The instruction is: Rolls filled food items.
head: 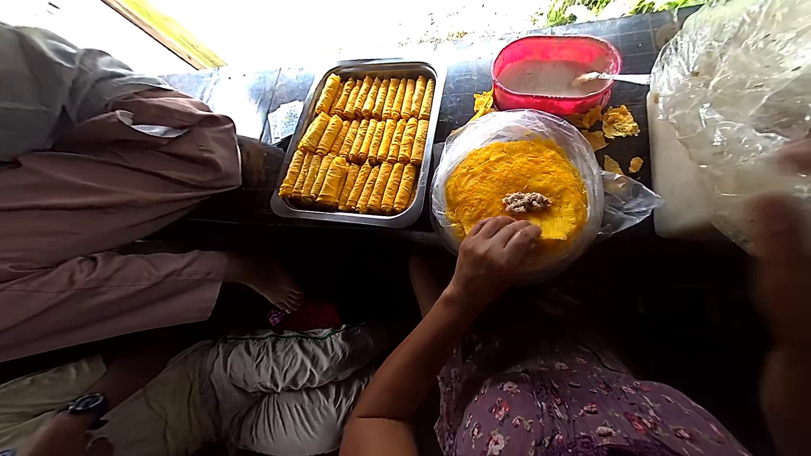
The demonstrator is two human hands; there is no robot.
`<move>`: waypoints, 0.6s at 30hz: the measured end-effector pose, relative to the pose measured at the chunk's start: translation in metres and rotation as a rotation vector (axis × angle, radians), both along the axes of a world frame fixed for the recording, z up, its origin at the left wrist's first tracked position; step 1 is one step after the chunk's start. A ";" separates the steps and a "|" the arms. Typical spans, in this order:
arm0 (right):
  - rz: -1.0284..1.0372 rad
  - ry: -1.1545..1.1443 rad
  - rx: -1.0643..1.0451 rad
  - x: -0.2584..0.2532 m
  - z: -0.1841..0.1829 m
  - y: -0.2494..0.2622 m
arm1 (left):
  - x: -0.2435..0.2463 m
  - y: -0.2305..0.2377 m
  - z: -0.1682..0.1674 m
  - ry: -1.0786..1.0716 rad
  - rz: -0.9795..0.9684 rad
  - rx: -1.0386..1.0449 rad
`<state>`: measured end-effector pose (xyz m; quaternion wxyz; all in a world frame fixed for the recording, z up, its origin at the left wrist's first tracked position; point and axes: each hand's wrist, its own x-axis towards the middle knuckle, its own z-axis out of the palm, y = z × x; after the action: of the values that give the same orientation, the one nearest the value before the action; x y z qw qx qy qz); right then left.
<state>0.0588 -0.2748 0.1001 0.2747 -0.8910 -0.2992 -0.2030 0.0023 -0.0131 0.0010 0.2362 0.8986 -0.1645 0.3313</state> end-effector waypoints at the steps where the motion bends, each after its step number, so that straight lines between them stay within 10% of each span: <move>1: 0.106 -0.030 -0.001 -0.005 -0.015 0.025 | 0.001 0.001 0.005 0.008 0.006 -0.028; 6: 0.289 -0.014 0.148 0.012 -0.084 0.089 | 0.010 0.009 0.022 0.083 0.039 -0.132; 18: 0.198 0.285 -0.022 0.092 -0.068 0.122 | 0.096 0.051 0.035 0.421 0.065 0.080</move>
<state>0.1510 -0.1525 0.0318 0.3234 -0.8797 -0.3459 -0.0432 0.0985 0.0379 0.0356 0.2188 0.9614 -0.0956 0.1367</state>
